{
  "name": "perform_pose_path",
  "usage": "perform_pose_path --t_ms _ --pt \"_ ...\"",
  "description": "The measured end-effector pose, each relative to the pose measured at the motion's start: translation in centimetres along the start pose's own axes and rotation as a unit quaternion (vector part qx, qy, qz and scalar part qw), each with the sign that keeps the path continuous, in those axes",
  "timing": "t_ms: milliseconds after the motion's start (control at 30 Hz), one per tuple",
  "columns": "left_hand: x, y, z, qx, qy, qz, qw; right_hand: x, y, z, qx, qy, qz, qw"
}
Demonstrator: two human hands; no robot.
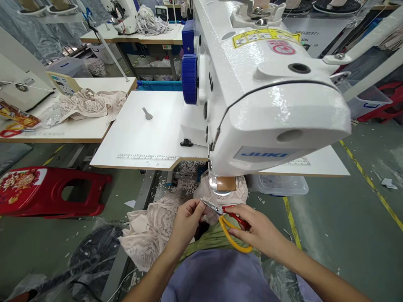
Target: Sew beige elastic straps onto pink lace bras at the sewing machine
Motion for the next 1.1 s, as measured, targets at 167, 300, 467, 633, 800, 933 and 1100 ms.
perform_pose_path --t_ms 167,300,467,633,800,933,1100 --pt "0.2 0.5 0.0 0.005 0.031 0.018 0.999 0.8 1.4 0.6 0.016 0.004 0.017 1.000" --pt "0.1 0.7 -0.3 0.026 0.093 0.029 0.995 4.0 1.8 2.3 0.015 0.054 0.075 0.996" --pt "-1.0 0.7 0.3 0.052 0.134 0.010 0.989 11.5 -2.2 4.1 0.036 0.205 0.172 0.963" --pt "-2.3 1.4 1.1 0.111 0.133 -0.068 0.983 14.3 -2.9 0.7 0.096 0.267 0.293 0.913" --pt "-5.5 3.2 0.5 0.186 0.003 -0.238 0.953 2.4 -0.9 -4.4 0.264 0.184 0.070 0.944" --pt "-4.1 1.8 1.3 0.059 -0.138 -0.176 0.973 0.2 -1.5 -2.4 0.200 0.126 0.019 0.971" --pt "-0.9 2.0 0.2 -0.172 -0.211 0.034 0.962 6.9 -1.2 4.3 -0.059 -0.039 0.232 0.970"
Point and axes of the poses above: each hand's wrist, its own y-axis away from the middle knuckle, its own x-axis out of the back of the hand, z = x × y, the point moved 9 cm from there along -y, towards the middle knuckle, and after that the axes turned 3 degrees about z, right-handed, at the moved point
